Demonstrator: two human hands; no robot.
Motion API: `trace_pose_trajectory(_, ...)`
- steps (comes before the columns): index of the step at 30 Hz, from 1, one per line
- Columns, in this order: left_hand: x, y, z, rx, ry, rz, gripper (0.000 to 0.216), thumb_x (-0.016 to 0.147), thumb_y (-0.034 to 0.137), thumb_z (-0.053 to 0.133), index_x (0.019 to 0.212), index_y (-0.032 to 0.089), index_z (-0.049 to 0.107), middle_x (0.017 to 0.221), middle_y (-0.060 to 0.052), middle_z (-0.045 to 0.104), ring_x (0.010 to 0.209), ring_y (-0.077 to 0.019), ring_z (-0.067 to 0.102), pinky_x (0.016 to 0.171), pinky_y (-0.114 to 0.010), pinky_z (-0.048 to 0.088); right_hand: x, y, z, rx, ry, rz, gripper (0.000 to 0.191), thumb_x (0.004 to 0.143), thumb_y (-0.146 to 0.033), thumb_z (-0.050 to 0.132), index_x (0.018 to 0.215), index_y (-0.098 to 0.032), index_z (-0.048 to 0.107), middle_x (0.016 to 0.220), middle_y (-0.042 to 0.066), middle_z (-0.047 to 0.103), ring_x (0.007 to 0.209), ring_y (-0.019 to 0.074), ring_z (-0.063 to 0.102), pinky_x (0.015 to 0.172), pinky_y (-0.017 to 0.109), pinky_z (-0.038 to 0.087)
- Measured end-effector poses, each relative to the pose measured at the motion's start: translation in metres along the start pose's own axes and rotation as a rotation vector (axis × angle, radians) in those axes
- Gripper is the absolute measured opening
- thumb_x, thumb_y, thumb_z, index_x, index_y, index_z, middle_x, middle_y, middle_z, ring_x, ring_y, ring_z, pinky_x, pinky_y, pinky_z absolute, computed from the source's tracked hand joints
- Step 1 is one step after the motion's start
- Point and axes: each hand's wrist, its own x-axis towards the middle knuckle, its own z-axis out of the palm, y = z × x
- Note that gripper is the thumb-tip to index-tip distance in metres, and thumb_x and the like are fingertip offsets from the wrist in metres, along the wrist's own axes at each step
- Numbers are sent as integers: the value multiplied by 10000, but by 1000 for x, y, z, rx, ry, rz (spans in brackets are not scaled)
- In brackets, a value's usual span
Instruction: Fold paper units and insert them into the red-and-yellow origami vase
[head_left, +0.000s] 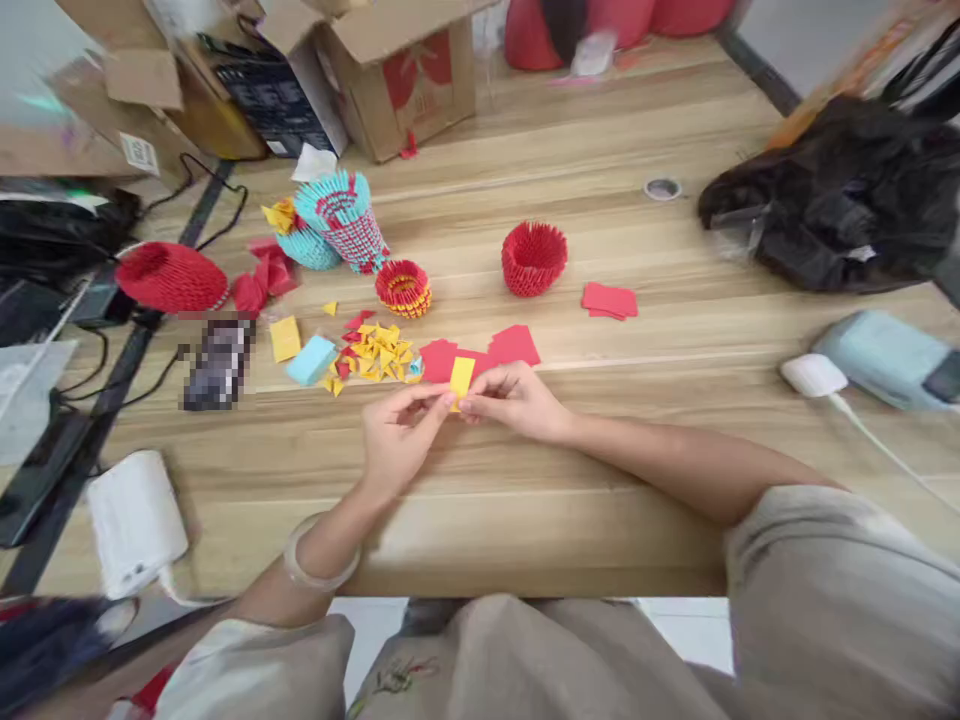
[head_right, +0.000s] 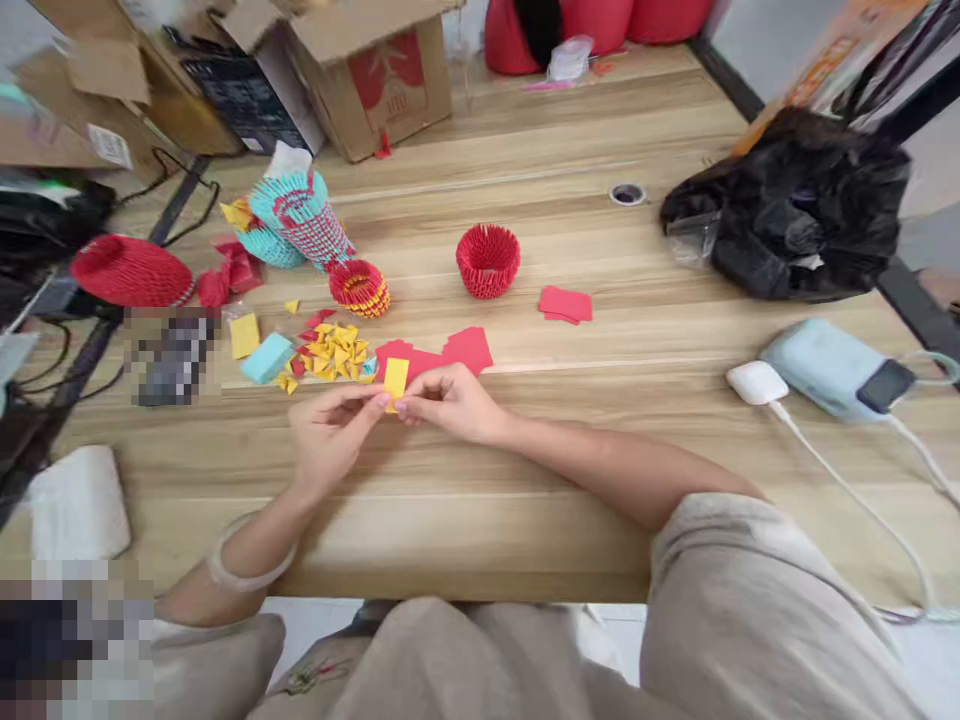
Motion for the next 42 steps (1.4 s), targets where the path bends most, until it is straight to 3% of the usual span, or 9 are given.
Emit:
trace_pose_trajectory(2, 3, 1, 2, -29, -65, -41, 256, 696, 222, 754, 928, 151, 671, 691, -10, 704, 604, -109, 634, 600, -206, 514, -3, 1, 1, -95, -72, 5, 230, 740, -322, 679, 651, -114, 634, 611, 6, 618, 571, 89, 530, 591, 238, 442)
trace_pose_trajectory(5, 6, 3, 3, -47, -73, -80, 414, 667, 223, 779, 1041, 157, 613, 640, 16, 681, 565, -108, 623, 568, -202, 496, -5, 1, 2, -206, -66, -27, 208, 756, -304, 654, 663, -119, 631, 610, 1, 599, 561, 88, 506, 577, 239, 425)
trace_pose_trajectory(11, 9, 2, -1, -22, 14, -28, 316, 677, 208, 758, 953, 159, 611, 744, -20, 707, 694, -136, 676, 672, -229, 534, -3, 3, -2, -272, 173, -260, 148, 810, -286, 615, 743, -154, 615, 709, 13, 625, 637, 103, 548, 611, 244, 445)
trace_pose_trajectory(14, 8, -4, -3, 76, -28, 48, 217, 707, 179, 698, 914, 159, 638, 739, -13, 678, 683, -128, 646, 689, -245, 526, -3, 4, -3, -306, 159, -389, 117, 808, -249, 641, 732, -160, 640, 768, 40, 668, 701, 120, 599, 658, 263, 483)
trace_pose_trajectory(18, 7, -9, -5, 221, -112, 174, 135, 731, 129, 641, 859, 166, 660, 716, -6, 657, 662, -121, 604, 668, -247, 499, -5, 2, -2, -329, 40, -510, 61, 785, -201, 690, 737, -164, 699, 812, 58, 695, 758, 127, 642, 711, 266, 523)
trace_pose_trajectory(23, 7, -7, -6, 205, -118, 286, 75, 753, 110, 637, 803, 165, 642, 723, -13, 653, 663, -119, 595, 636, -242, 487, -3, 2, -2, -148, -38, -380, 84, 819, -179, 654, 834, -177, 737, 872, 51, 715, 801, 111, 662, 744, 245, 542)
trace_pose_trajectory(28, 7, -3, -4, 199, -110, 376, 74, 764, 92, 638, 766, 166, 632, 731, -23, 667, 678, -122, 608, 645, -247, 497, -1, 8, -1, 135, -31, -201, 172, 706, -174, 764, 874, -199, 741, 827, 10, 736, 745, 105, 682, 720, 238, 571)
trace_pose_trajectory(35, 7, -1, -4, 227, -64, 401, 80, 736, 113, 729, 742, 178, 682, 704, -5, 717, 635, -117, 655, 641, -229, 527, 0, 5, -1, 137, 20, -218, 165, 667, -128, 777, 803, -221, 762, 806, -6, 754, 735, 101, 701, 721, 218, 586)
trace_pose_trajectory(42, 10, 0, -10, 203, -97, 374, 150, 726, 141, 733, 869, 185, 727, 850, -62, 755, 776, -182, 708, 761, -304, 565, 3, 5, -6, 19, 182, -291, 115, 662, -153, 783, 757, -208, 750, 759, 4, 747, 705, 103, 685, 691, 221, 558)
